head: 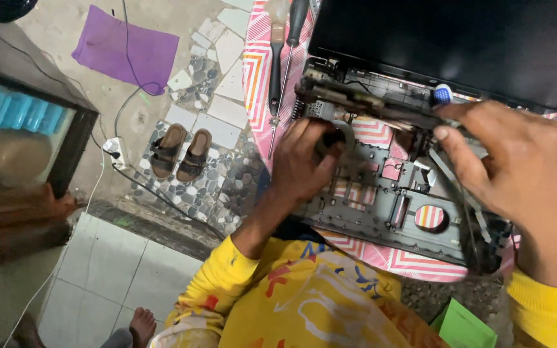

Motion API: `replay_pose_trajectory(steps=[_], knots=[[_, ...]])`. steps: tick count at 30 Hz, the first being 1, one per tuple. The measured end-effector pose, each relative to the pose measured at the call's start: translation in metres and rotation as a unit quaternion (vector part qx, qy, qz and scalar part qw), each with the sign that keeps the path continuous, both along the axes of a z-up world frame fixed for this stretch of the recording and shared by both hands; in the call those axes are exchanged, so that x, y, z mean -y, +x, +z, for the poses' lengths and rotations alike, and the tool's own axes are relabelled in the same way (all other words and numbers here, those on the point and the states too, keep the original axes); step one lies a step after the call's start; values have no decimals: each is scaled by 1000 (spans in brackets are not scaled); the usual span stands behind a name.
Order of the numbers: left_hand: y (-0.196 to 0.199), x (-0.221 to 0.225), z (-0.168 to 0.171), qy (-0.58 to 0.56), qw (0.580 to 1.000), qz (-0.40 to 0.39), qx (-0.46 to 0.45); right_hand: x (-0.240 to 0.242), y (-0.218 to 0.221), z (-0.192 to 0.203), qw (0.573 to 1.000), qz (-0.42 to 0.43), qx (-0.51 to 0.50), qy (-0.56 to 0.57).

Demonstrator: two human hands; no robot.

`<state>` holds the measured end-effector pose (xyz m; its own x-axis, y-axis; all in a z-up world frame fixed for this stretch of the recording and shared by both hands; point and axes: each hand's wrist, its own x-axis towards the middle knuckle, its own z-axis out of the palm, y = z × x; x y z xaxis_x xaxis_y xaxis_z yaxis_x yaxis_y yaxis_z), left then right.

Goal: Removing screws and lifting the motherboard from a laptop chassis during a repair.

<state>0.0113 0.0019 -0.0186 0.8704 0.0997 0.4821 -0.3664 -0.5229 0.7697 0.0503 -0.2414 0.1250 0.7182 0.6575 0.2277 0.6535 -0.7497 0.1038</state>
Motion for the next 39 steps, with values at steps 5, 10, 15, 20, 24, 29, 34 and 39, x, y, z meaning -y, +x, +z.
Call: replay_pose_trajectory(steps=[5, 10, 15, 20, 24, 29, 34, 39], knots=[[27, 22, -25, 73, 996, 59, 8, 1, 17, 0, 987, 18, -66, 145], [44, 36, -39, 82, 993, 84, 12, 9, 23, -6, 989, 3, -63, 136], [53, 41, -39, 61, 991, 113, 35, 7, 34, -3, 985, 16, -72, 156], [49, 44, -21, -46, 996, 76, -3, 4, 37, -4, 981, -14, -84, 176], [49, 43, -12, -93, 994, 43, 22, -7, 35, 3, 979, -36, -73, 185], [52, 49, -5, -13, 991, 122, -55, -10, 34, 2, 978, -33, -75, 191], [56, 53, -13, 0, 991, 129, -44, -6, 36, -2, 981, -28, -59, 183], [54, 50, 3, 26, 987, 134, 85, -1, 34, -12, 984, -25, -24, 177]])
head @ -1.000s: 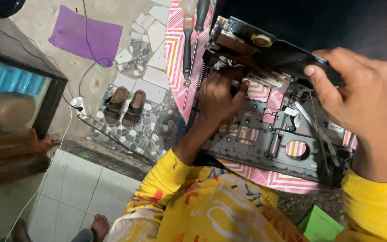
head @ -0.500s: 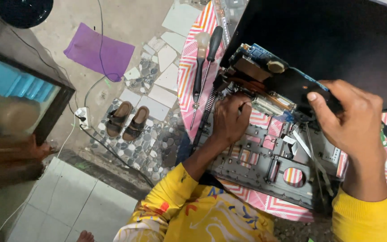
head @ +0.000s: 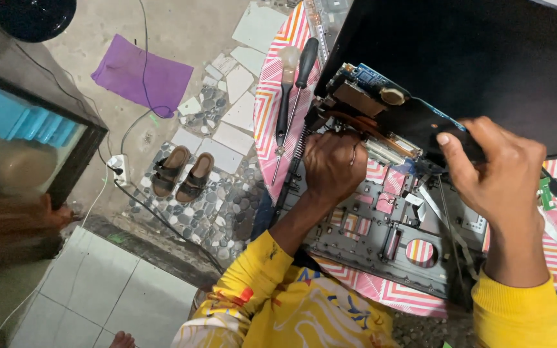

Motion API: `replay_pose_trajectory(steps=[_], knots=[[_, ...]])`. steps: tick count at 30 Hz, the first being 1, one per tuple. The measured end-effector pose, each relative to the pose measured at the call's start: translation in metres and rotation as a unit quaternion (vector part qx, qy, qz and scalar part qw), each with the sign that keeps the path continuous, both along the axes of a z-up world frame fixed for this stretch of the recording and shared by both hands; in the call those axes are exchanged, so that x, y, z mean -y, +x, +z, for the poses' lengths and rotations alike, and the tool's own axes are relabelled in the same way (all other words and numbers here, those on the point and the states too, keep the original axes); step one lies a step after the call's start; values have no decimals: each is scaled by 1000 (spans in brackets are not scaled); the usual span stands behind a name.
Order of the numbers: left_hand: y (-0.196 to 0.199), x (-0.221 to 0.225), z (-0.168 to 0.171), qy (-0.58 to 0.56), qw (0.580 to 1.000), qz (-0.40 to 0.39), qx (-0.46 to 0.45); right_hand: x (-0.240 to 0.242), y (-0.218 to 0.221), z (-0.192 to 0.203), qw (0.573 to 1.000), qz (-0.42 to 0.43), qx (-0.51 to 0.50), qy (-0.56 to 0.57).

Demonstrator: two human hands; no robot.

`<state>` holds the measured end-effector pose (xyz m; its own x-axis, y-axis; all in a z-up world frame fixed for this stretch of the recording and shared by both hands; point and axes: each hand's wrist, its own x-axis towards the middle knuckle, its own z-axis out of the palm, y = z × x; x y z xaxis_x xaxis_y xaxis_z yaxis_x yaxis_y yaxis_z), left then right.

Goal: Removing screws and lifting the motherboard from a laptop chassis during a repair.

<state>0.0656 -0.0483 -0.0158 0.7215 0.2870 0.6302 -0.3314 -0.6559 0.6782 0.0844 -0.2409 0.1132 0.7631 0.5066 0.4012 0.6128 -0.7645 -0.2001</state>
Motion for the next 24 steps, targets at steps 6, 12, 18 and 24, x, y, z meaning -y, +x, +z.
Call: replay_pose_trajectory(steps=[6, 12, 18, 24], knots=[[0, 1, -4, 63, 996, 34, 47, 11, 2, -3, 999, -6, 18, -30], [-8, -2, 10, 40, 999, 16, 15, 18, -1, -5, 994, -34, -10, -107], [-11, -2, 24, -13, 999, -37, 30, 13, 7, -1, 998, -42, -50, 0], [-34, -25, 24, -158, 982, -55, -91, 18, 9, -5, 998, -32, -39, -26]])
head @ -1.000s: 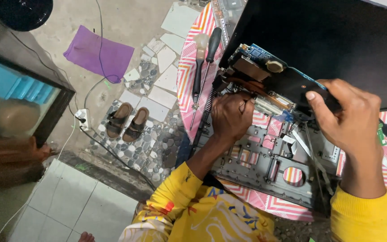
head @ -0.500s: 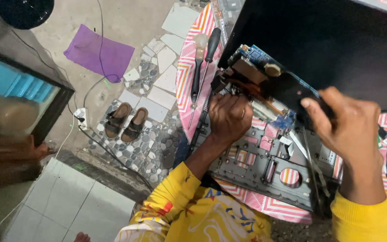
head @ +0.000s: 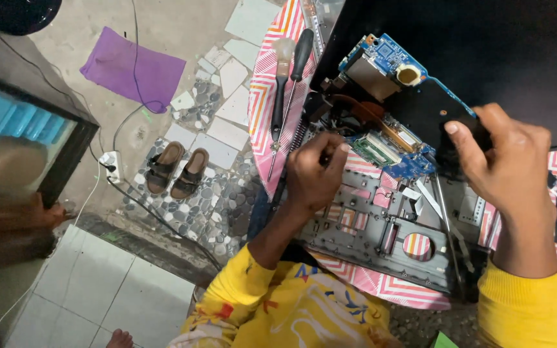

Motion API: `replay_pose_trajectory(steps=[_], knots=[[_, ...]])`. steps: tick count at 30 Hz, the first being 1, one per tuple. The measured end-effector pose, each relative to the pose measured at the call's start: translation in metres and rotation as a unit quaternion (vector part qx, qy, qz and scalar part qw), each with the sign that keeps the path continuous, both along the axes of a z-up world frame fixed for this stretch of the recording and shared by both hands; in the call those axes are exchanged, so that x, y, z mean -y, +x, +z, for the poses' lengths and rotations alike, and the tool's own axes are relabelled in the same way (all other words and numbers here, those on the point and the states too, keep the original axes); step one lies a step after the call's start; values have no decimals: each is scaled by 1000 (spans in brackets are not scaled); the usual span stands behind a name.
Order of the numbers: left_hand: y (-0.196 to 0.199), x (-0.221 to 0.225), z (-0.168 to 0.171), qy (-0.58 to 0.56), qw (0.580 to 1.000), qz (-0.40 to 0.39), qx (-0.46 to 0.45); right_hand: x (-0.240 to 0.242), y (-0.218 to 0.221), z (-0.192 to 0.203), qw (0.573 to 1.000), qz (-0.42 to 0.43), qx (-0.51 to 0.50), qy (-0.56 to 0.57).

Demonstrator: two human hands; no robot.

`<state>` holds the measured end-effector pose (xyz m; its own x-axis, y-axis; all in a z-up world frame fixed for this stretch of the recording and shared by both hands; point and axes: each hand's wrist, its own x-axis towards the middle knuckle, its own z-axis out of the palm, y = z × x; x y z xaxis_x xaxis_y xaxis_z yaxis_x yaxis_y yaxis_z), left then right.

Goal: Removing screws and lifting the motherboard from a laptop chassis during a repair.

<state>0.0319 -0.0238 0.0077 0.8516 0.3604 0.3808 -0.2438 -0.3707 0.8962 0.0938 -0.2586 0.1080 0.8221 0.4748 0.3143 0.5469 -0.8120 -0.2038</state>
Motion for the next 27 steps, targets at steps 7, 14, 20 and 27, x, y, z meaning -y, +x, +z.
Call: replay_pose_trajectory(steps=[7, 14, 20, 27], knots=[[-50, -36, -11, -215, 967, -113, -79, 6, -13, -6, 1000, -14, -1, 7], [-54, -82, -29, -213, 975, -1, -64, 12, -13, -10, 999, -38, -7, -16], [-51, -122, -48, -283, 953, 81, -74, 7, -21, -10, 999, -43, 10, -31], [-44, -118, -57, -323, 942, 76, -44, 7, -19, -7, 999, -14, 19, -21]])
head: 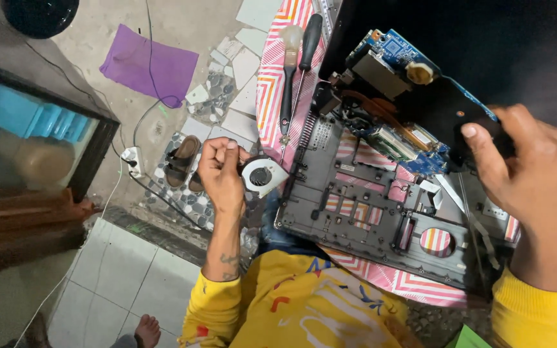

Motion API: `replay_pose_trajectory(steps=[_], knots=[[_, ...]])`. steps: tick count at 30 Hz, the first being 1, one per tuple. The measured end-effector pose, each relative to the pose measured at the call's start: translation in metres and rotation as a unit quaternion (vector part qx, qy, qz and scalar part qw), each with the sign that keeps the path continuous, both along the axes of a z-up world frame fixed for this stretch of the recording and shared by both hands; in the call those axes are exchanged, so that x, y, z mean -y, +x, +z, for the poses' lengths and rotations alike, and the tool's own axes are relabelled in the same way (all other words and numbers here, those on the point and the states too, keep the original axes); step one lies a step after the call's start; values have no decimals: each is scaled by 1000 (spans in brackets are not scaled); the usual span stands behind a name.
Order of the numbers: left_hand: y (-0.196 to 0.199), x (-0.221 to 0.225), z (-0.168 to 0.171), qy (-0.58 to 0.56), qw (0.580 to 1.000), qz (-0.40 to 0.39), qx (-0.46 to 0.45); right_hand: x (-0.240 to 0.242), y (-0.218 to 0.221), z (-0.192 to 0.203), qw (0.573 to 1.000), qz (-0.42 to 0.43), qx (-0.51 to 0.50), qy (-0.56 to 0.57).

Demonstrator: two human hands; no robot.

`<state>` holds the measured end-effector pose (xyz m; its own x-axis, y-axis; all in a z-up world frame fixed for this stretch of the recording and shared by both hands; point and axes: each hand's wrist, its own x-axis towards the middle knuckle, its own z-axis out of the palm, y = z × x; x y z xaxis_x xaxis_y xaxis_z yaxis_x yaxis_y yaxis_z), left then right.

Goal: Removing screws and lifting the motherboard from a laptop chassis during a repair.

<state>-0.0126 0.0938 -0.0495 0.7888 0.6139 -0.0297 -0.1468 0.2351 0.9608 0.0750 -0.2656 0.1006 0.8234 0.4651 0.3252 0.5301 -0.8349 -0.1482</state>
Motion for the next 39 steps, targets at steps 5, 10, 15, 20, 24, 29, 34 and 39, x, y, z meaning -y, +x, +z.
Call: replay_pose_trajectory(steps=[5, 10, 15, 20, 24, 29, 34, 39], knots=[[9, -4, 8, -49, 999, 1, 20, 1, 2, -1, 1000, 19, 9, 8], [8, 1, 16, -53, 998, -35, 31, -4, 4, 4, 999, 27, 8, 26], [4, 2, 25, -60, 995, -45, 59, -18, -8, 19, 1000, 17, 8, 16], [-10, 20, 93, 158, 961, -202, 102, -36, -16, 36, 992, 89, -22, 84], [6, 63, 154, 285, 906, -274, 148, -42, -18, 35, 985, 102, -9, 136], [50, 117, 158, 344, 833, -385, 200, -37, -21, 31, 973, 73, -65, 208], [59, 139, 144, 371, 832, -353, 213, -18, -23, 12, 953, 51, -94, 284], [61, 142, 143, 395, 827, -342, 210, -13, -43, -40, 889, -6, -39, 457]])
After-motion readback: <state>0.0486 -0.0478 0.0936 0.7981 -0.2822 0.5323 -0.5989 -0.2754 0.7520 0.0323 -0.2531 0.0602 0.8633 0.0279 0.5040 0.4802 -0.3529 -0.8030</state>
